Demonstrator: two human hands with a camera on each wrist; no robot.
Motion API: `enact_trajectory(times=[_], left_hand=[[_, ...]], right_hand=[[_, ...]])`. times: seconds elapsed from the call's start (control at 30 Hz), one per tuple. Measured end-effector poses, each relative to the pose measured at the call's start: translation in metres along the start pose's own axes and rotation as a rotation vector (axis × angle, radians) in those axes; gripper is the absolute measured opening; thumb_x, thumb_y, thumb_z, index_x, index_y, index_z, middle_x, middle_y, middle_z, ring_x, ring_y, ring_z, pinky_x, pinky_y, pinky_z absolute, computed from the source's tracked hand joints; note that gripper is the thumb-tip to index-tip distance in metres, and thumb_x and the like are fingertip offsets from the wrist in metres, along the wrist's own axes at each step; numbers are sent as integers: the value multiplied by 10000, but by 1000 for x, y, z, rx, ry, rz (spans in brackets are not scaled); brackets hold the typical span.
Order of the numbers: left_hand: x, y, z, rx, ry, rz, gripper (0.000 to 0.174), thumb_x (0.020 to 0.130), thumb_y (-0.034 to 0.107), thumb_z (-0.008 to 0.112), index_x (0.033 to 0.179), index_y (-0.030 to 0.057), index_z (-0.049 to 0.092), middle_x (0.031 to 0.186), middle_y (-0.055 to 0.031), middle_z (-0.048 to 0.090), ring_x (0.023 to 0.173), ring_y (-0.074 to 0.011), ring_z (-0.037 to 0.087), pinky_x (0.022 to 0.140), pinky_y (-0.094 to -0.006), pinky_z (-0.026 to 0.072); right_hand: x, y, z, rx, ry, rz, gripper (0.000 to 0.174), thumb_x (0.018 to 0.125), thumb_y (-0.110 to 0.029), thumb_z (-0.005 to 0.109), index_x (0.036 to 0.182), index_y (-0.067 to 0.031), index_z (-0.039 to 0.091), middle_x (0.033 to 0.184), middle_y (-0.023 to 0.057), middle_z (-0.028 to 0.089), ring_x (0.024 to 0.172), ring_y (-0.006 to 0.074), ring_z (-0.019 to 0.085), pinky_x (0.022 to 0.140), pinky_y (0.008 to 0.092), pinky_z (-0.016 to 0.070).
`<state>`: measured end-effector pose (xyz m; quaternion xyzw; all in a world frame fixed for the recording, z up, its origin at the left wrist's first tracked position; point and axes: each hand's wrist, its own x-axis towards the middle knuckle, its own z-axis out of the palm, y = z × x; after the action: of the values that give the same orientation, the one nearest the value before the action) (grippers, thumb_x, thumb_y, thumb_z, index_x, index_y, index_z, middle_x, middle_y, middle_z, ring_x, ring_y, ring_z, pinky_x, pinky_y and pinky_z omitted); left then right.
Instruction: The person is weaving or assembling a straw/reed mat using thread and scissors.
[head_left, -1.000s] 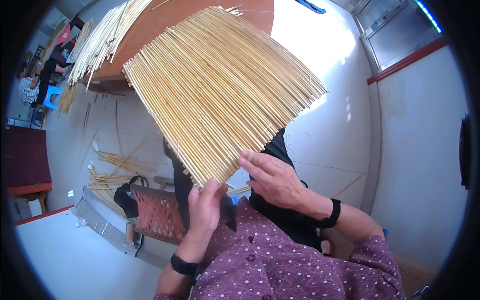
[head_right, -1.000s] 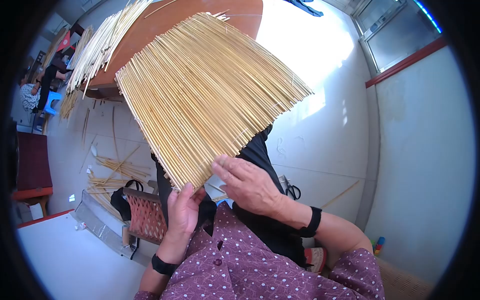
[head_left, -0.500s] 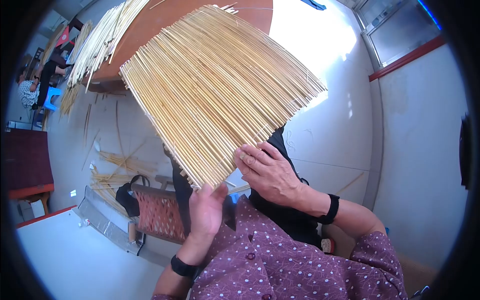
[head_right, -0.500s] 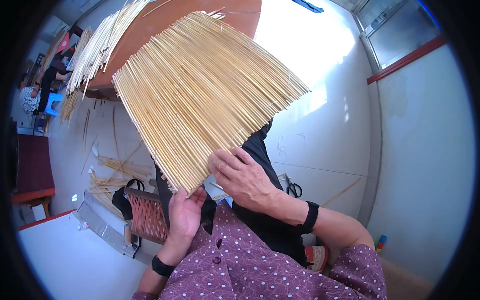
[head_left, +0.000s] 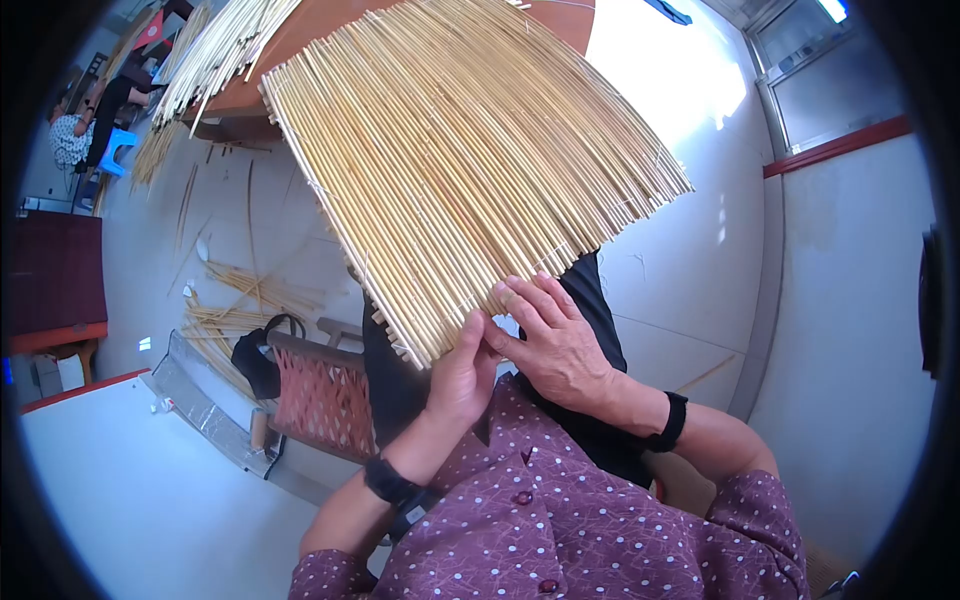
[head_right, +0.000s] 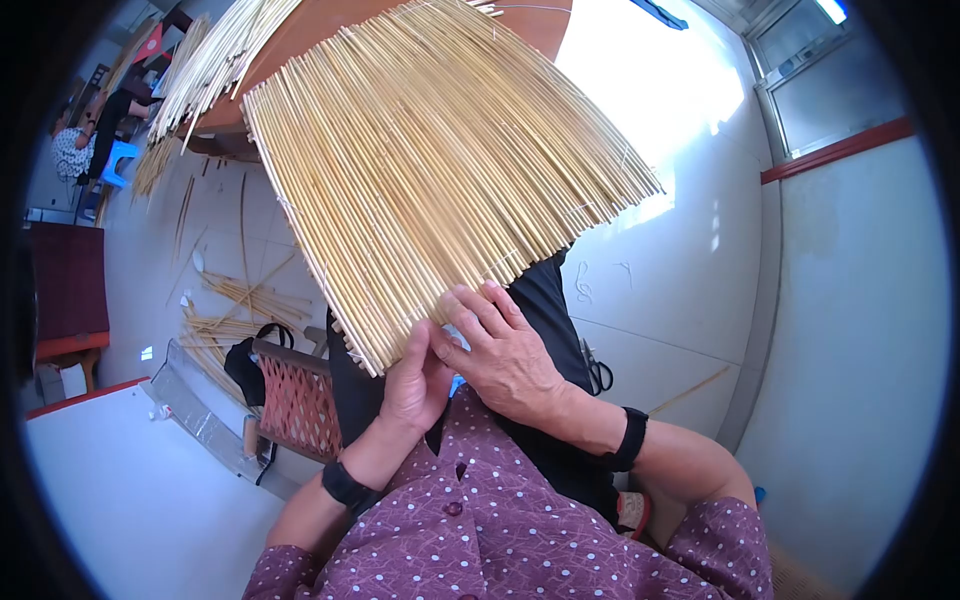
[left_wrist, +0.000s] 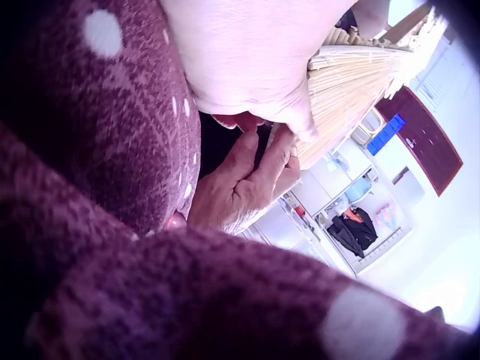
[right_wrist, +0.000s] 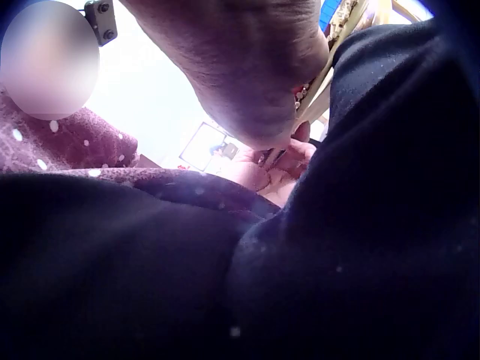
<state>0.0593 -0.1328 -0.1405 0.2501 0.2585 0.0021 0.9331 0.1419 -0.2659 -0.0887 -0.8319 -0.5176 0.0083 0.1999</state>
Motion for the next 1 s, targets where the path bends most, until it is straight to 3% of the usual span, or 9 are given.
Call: enact_trajectory(times=[0.2,0.37,0.5,0.57,0.63,0.67,0.73,0.9,1.0], left_hand=[[1,0,-4,-16,72,137,427,945,259,577,1302,62,450,1251,-52,538,1156,-160,517,1010,-350,406],[-2,4,-12,52,-5,98,404,959,316,540,1264,54,495,1220,-64,568,1117,-161,549,961,-330,435],[-8,-2,-18,244,80,150,361,1004,242,457,1309,49,460,1347,-90,461,1186,-170,497,959,-303,448],[-12,1,-14,287,24,146,385,1005,248,455,1328,40,442,1340,-90,463,1220,-180,477,979,-313,434],[-9,-6,-19,-51,71,156,390,1002,214,454,1343,27,421,1336,-86,465,1221,-193,477,1008,-330,411],[-10,-8,-24,-53,78,160,390,1002,214,454,1343,27,421,1336,-86,465,1221,-193,477,1008,-330,411],[-14,-11,-33,158,-5,161,433,999,274,418,1356,32,384,1348,-108,443,1259,-226,443,1047,-369,382],[-14,-6,-25,213,-48,203,428,991,244,409,1364,37,375,1355,-115,441,1278,-254,427,1062,-380,367],[-19,-6,-20,163,-57,262,420,996,218,413,1370,31,375,1382,-121,424,1285,-242,427,1047,-367,378]], right_hand=[[6,0,-2,-30,-29,-34,505,769,-138,587,1270,-121,522,1256,109,470,1263,280,415,1095,521,267],[8,3,-4,45,-17,-20,523,777,-150,596,1289,-103,501,1245,98,508,1255,257,440,1113,529,230],[28,-5,-19,166,-123,-103,546,875,-319,586,1363,-112,456,1364,99,473,1324,268,387,1143,477,207],[39,-3,-13,135,-181,-169,590,902,-428,527,1370,-79,443,1395,116,450,1338,290,371,1150,454,204],[46,-5,-4,247,-205,-214,633,903,-479,484,1355,-38,443,1389,139,448,1336,296,371,1146,449,220],[50,-6,-3,268,-233,-234,665,902,-517,450,1326,-5,464,1384,160,446,1334,302,372,1141,458,230],[56,-13,-4,251,-270,-229,647,895,-498,474,1312,-4,479,1389,160,440,1337,300,367,1141,457,230],[60,-25,-11,192,-371,-163,588,870,-421,545,1281,-2,513,1416,143,415,1358,297,337,1151,447,216],[57,-26,-5,232,-269,-188,567,854,-360,579,1289,-3,508,1447,125,385,1377,301,306,1155,437,208]])
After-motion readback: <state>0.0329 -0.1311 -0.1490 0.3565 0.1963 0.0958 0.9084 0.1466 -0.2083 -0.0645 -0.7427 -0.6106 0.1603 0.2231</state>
